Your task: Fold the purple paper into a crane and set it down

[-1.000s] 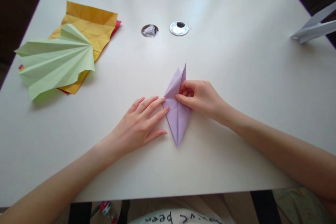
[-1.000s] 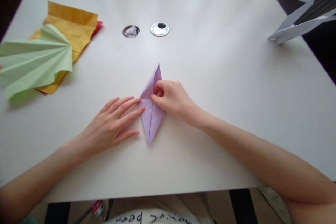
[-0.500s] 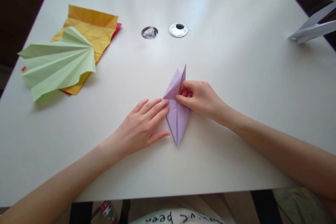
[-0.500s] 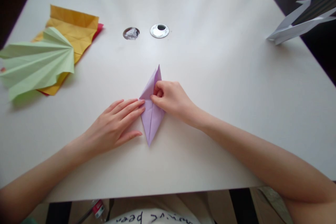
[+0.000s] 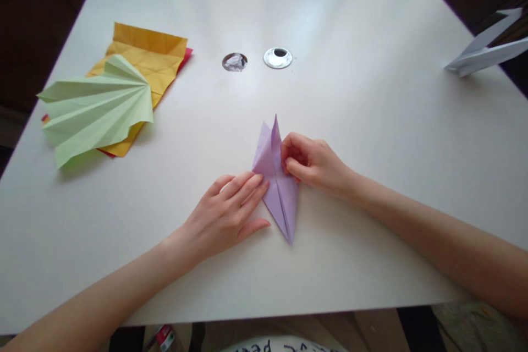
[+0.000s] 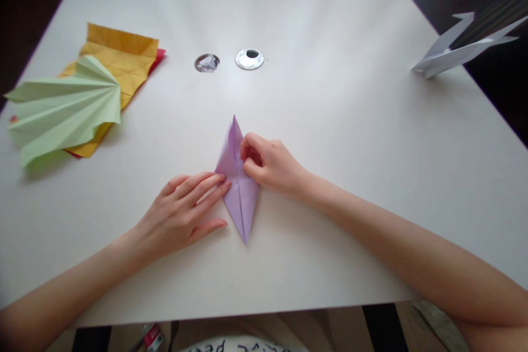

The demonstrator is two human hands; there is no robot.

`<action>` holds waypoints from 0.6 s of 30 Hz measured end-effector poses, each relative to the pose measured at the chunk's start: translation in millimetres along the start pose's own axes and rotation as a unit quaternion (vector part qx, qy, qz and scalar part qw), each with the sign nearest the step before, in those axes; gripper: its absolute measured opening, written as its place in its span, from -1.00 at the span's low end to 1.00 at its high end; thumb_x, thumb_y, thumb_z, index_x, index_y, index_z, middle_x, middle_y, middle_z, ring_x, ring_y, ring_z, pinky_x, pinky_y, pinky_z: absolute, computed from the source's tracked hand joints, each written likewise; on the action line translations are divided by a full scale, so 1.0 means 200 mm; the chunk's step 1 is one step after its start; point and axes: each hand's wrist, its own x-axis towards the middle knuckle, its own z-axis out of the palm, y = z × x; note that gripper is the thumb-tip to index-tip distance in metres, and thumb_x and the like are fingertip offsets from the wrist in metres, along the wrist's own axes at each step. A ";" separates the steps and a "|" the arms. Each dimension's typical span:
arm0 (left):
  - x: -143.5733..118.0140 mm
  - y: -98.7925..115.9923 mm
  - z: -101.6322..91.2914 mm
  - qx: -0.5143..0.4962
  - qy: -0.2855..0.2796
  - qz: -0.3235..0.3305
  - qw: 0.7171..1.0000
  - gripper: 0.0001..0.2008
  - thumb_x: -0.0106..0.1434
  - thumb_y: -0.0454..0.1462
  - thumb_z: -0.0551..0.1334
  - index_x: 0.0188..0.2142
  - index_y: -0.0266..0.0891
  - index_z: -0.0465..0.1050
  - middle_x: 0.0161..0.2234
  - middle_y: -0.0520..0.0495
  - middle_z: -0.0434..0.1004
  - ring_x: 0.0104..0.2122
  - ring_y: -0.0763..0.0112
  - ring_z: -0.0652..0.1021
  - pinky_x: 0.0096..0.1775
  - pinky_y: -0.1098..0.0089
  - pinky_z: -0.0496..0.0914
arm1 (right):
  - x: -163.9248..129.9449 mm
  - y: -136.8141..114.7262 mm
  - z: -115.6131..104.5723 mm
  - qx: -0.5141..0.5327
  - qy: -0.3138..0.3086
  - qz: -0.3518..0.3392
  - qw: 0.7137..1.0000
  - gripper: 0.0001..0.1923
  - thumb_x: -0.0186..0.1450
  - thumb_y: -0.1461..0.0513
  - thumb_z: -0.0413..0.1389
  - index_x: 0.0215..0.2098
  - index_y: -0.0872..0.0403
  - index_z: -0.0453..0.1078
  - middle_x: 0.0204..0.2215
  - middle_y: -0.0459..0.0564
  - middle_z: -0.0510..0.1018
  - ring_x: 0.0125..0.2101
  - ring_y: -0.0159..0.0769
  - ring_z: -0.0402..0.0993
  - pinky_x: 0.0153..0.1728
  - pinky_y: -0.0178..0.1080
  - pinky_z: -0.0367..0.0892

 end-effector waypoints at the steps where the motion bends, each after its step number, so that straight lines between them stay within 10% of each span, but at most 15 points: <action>1: 0.00 0.00 0.00 -0.011 -0.005 0.006 1.000 -0.55 0.29 -0.12 0.09 0.07 -0.37 0.28 0.05 -0.20 0.39 0.05 0.20 0.38 0.05 0.24 0.22 | 0.00 0.00 0.00 -0.013 0.000 -0.013 1.000 -0.90 0.07 0.38 -0.03 -0.46 0.07 0.21 -0.63 -0.21 0.33 -0.62 -0.50 0.21 -0.56 -0.40 0.10; 10: 0.01 -0.05 0.03 -0.118 -0.085 -0.006 0.989 -0.48 0.31 -0.08 0.02 0.14 -0.37 0.15 0.22 -0.20 0.12 0.21 0.21 0.17 0.16 0.18 0.15 | 0.02 -0.02 0.00 -0.023 -0.004 0.001 1.000 -0.92 0.12 0.36 0.01 -0.41 0.09 0.28 -0.70 -0.23 0.32 -0.62 -0.48 0.26 -0.53 -0.39 0.15; 18: 0.01 -0.01 0.00 -0.126 -0.037 0.030 0.991 -0.51 0.28 -0.10 0.07 0.09 -0.38 0.23 0.04 -0.21 0.40 0.05 0.21 0.38 0.05 0.22 0.29 | -0.02 -0.11 -0.02 -0.015 -0.133 0.074 0.988 -0.86 0.17 0.27 0.04 -0.55 0.09 0.24 -0.72 -0.17 0.38 -0.67 -0.45 0.31 -0.63 -0.38 0.16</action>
